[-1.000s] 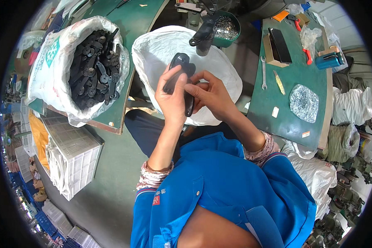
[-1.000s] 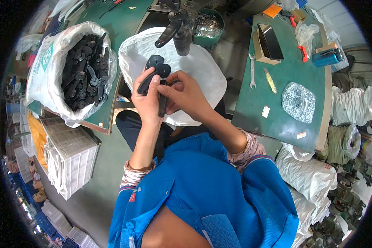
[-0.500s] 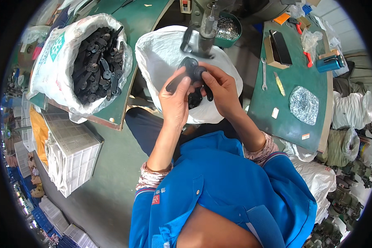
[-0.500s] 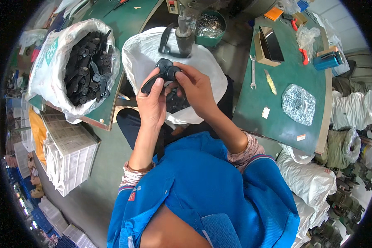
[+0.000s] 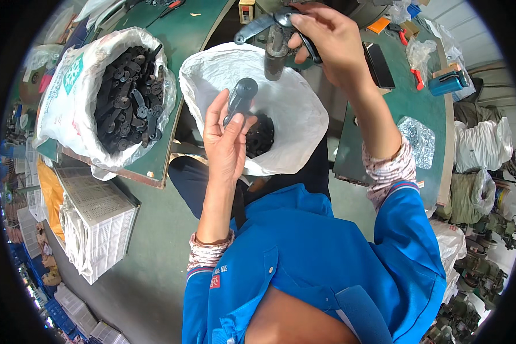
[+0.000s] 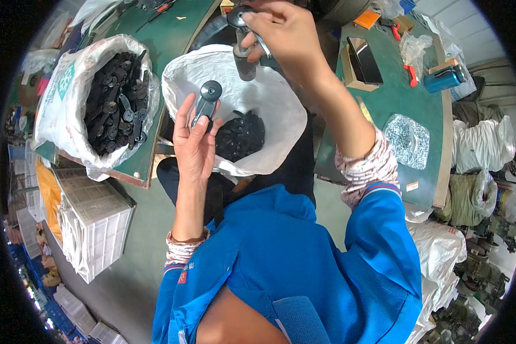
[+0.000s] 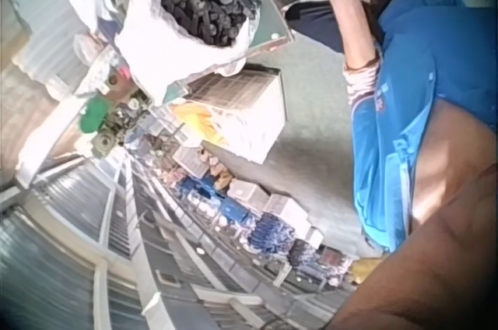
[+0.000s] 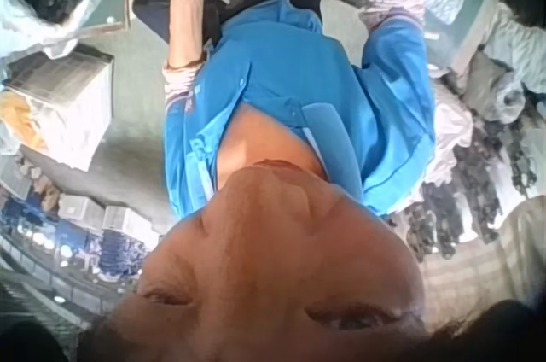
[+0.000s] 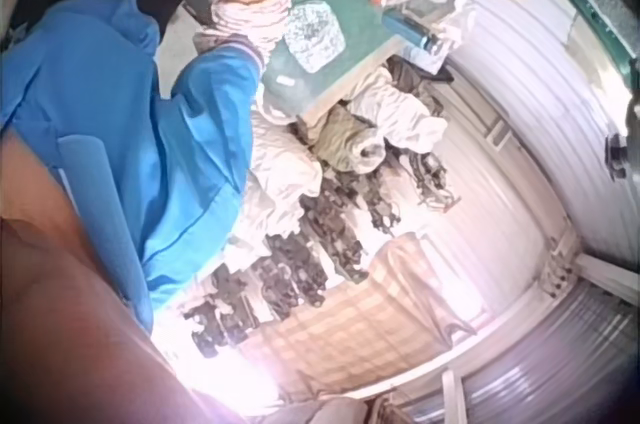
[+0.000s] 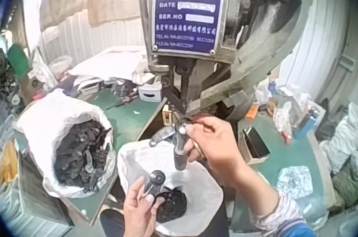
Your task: The person repeatedly picks black plastic components from a white sack, attaches a small black cap to each using a vertical press-like tool, and places the assembled units into a second white sack. The process is continuous and repetitive throughout the clip.
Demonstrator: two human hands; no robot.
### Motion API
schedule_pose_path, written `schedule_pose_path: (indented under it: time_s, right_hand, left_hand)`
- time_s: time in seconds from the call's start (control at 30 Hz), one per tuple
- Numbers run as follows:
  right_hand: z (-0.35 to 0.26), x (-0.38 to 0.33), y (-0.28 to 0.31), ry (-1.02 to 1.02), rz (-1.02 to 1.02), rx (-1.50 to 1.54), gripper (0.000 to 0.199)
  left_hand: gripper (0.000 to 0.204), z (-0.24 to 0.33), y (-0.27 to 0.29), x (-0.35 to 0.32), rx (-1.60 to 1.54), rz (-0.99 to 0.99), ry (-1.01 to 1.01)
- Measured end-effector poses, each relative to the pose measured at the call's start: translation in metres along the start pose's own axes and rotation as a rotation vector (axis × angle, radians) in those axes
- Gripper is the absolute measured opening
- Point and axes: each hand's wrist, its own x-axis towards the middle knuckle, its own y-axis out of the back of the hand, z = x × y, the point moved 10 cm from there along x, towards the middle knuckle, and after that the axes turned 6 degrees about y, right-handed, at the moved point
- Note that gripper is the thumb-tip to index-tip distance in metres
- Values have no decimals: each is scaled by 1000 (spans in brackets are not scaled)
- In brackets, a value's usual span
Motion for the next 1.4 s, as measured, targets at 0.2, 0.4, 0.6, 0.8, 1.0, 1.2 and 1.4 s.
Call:
schedule_pose_path:
  time_s: [0.2,0.4,0.6,0.8,1.0,1.2,1.4]
  right_hand:
    - [14,14,-5,-200,-50,-123,20]
    - [65,-60,0,-190,-87,-44,36]
    - [112,-102,-7,-170,18,46,22]
    - [76,-101,9,-78,20,223,21]
    - [53,-114,-17,113,-205,-258,23]
    - [8,-155,-59,867,-505,-727,39]
    - [21,-162,-36,568,-414,-617,37]
  left_hand:
    - [57,9,-5,3,66,13,-15]
    - [56,1,-8,7,33,4,2]
    - [47,-19,-13,3,-22,-22,145]
    - [33,-24,-7,4,56,-77,175]
    - [29,-28,-22,-2,60,-178,162]
    - [40,-46,-18,-9,-320,-127,506]
    - [24,-43,8,0,-287,-29,380]
